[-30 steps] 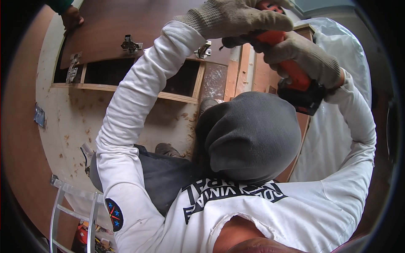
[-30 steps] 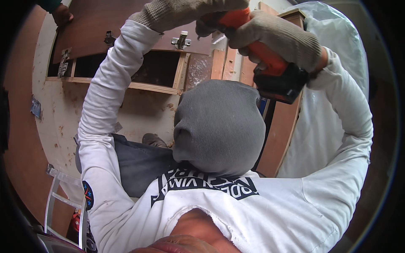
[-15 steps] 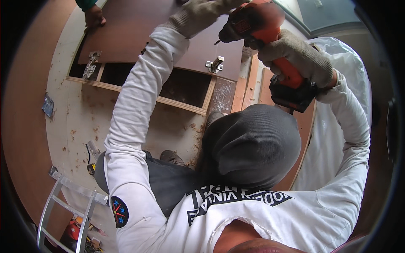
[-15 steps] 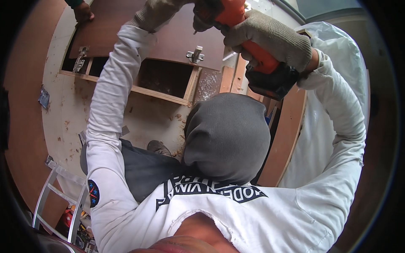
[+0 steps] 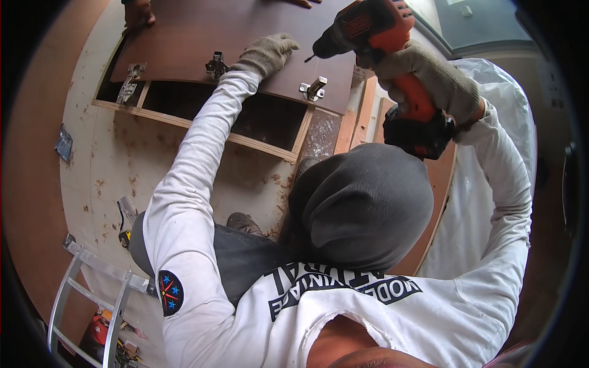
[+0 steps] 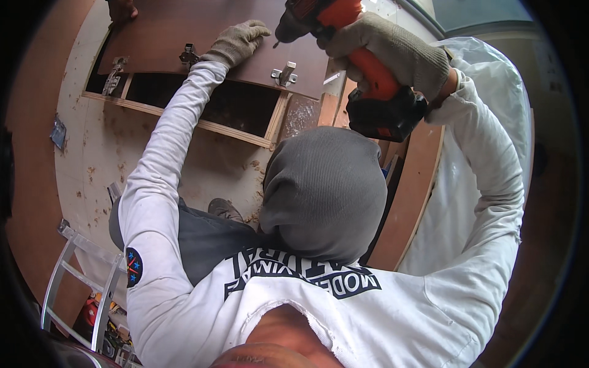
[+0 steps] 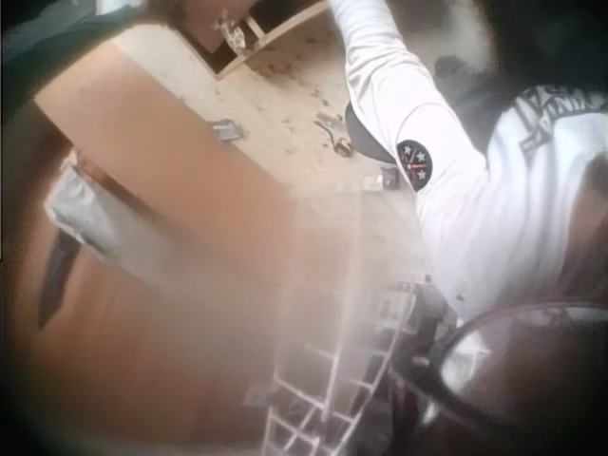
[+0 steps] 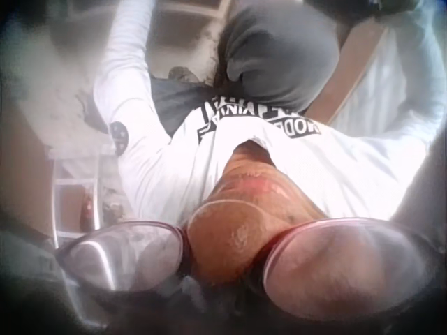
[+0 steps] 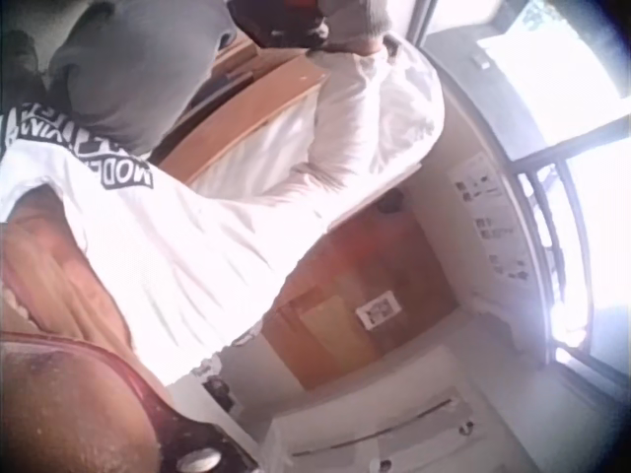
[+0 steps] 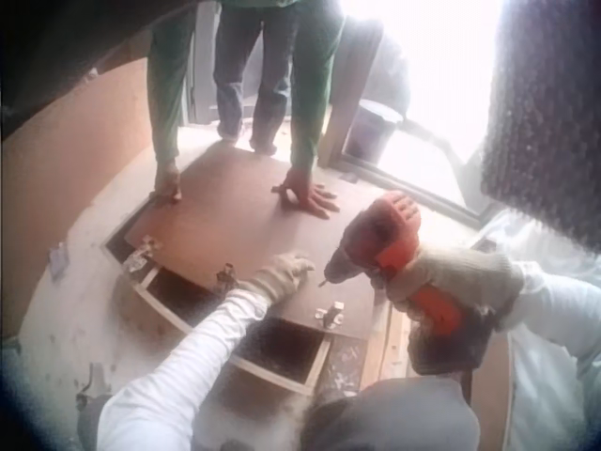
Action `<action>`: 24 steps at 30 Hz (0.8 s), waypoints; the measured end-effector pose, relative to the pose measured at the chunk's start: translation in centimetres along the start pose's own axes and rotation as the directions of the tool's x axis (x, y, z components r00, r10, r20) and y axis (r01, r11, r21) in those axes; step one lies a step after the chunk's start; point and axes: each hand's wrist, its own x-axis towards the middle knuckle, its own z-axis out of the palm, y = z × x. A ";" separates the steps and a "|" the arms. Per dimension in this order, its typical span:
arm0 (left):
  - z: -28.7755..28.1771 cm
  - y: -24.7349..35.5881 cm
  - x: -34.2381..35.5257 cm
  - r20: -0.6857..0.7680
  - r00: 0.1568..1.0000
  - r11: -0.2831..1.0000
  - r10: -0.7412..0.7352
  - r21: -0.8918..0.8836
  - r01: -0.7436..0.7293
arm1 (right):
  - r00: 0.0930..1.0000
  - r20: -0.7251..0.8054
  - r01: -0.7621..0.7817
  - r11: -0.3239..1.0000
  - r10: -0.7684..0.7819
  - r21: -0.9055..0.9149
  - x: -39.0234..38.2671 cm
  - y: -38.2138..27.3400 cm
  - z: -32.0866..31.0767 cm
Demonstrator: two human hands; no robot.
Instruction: The person, assisted by another individual holding a panel, positions and secures metal hinges onto a cabinet door and frame using a power drill.
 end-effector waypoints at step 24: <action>-10.7 9.2 3.0 0.220 0.768 0.142 0.602 -0.976 0.168 | 0.988 0.080 -0.126 0.989 0.132 -0.074 2.4 3.3 0.2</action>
